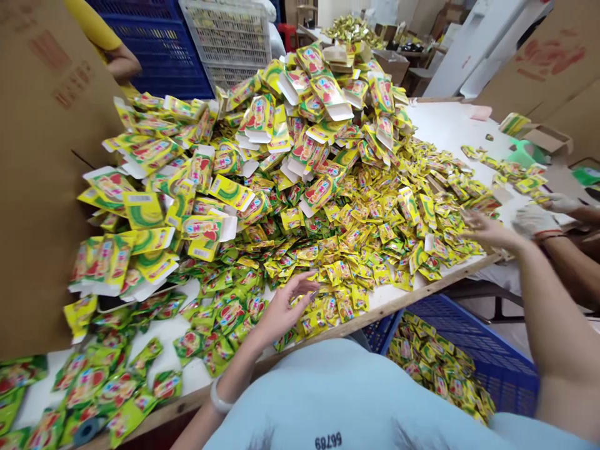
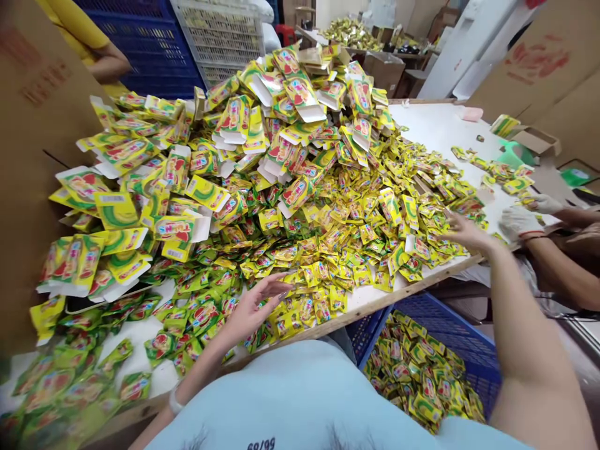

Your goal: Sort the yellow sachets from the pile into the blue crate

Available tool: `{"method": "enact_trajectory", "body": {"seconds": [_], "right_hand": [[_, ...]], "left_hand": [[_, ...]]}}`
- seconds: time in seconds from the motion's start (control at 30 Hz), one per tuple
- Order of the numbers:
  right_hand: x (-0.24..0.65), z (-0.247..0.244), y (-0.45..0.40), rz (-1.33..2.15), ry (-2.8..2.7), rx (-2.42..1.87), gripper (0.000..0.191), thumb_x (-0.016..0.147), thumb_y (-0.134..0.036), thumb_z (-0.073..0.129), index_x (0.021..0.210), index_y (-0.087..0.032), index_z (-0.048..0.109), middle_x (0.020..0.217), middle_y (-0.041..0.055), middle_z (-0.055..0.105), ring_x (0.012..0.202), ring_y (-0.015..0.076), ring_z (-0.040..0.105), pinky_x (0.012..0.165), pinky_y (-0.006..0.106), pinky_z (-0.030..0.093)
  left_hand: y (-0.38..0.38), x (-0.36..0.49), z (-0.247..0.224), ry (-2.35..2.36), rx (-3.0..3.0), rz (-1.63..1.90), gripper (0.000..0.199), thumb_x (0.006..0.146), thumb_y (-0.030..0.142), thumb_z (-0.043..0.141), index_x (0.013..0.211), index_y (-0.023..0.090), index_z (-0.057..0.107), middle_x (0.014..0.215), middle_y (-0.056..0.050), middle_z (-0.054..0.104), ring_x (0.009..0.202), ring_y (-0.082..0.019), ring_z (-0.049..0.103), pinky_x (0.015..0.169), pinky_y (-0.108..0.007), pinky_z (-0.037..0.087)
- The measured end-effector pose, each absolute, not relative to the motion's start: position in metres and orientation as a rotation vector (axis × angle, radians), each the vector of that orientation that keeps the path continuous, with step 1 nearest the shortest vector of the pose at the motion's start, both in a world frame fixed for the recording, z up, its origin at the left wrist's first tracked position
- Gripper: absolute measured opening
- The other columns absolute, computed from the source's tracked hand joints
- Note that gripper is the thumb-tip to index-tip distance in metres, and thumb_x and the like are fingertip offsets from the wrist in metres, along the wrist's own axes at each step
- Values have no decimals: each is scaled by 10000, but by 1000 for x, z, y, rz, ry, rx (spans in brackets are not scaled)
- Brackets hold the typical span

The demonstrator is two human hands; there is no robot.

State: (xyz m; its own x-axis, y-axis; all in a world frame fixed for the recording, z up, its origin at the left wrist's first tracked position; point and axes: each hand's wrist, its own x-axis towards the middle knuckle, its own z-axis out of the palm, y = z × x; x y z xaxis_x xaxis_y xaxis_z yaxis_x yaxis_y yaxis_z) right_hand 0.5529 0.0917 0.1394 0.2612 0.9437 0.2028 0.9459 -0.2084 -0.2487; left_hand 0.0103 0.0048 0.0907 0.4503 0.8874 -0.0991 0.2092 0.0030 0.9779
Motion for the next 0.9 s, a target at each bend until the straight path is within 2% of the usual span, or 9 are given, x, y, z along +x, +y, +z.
{"method": "enact_trajectory", "body": {"seconds": [0.13,0.23,0.33,0.47,0.53,0.63,0.73,0.83,0.9], "right_hand": [[519,99,77,198,-1991,-2224,268,652,-167,824,879,-150,682,952,189,696,884,274,642,734,352,443],[499,97,67,163,-2036,-2233,375,697,-217,784,1028,-132,630,994,222,676,933,324,619,769,387,431],[452,107,54,110,-2042,-2123,537,764,-375,739,1202,-128,552,997,189,678,869,312,637,744,387,458],[366,102,39,400,-1985,-1791,702,836,-508,655,1408,-179,414,1108,148,677,878,282,671,751,391,523],[342,89,37,528,-1944,-1699,658,890,-486,588,1440,-189,382,1175,149,659,960,277,672,787,400,543],[338,69,32,457,-2062,-1786,441,917,-344,518,1320,-163,514,1161,162,649,1062,308,634,897,452,520],[351,56,24,317,-2301,-1922,480,847,-240,556,1310,-120,521,1215,202,592,1150,351,572,947,461,488],[360,50,19,272,-2342,-2035,555,836,-296,614,1342,-116,472,1243,208,566,1156,350,552,932,434,479],[364,46,18,288,-2324,-2116,457,841,-339,639,1240,-143,534,1134,177,621,1090,335,573,889,412,477]], "left_hand": [[-1,9,85,1006,1478,714,436,959,359,521,1364,199,498,1182,-115,701,1119,-241,661,1006,-405,505],[0,9,83,1030,1587,634,384,965,349,507,1323,213,539,1192,-106,695,1103,-242,660,980,-402,514],[3,12,79,1117,1805,638,300,961,319,503,1221,216,610,1207,-103,673,1133,-252,621,1028,-436,472],[2,16,71,1208,1998,684,264,972,293,470,1168,213,627,1153,-108,655,1145,-257,581,1019,-454,457],[0,14,67,1211,2020,664,266,976,286,458,1176,213,617,1160,-110,647,1148,-256,580,1011,-450,460],[-3,7,64,1236,2000,657,259,977,287,452,1161,206,615,1183,-115,640,1160,-258,582,1028,-453,451],[-5,2,65,1265,1940,691,249,980,294,449,1140,207,619,1169,-106,646,1129,-249,602,1008,-430,468],[0,10,75,1222,1958,715,245,979,293,457,1137,210,625,1149,-99,652,1103,-248,610,986,-418,474],[9,23,85,1159,2015,730,253,981,282,454,1155,211,624,1137,-99,656,1098,-249,604,984,-417,466]]}}
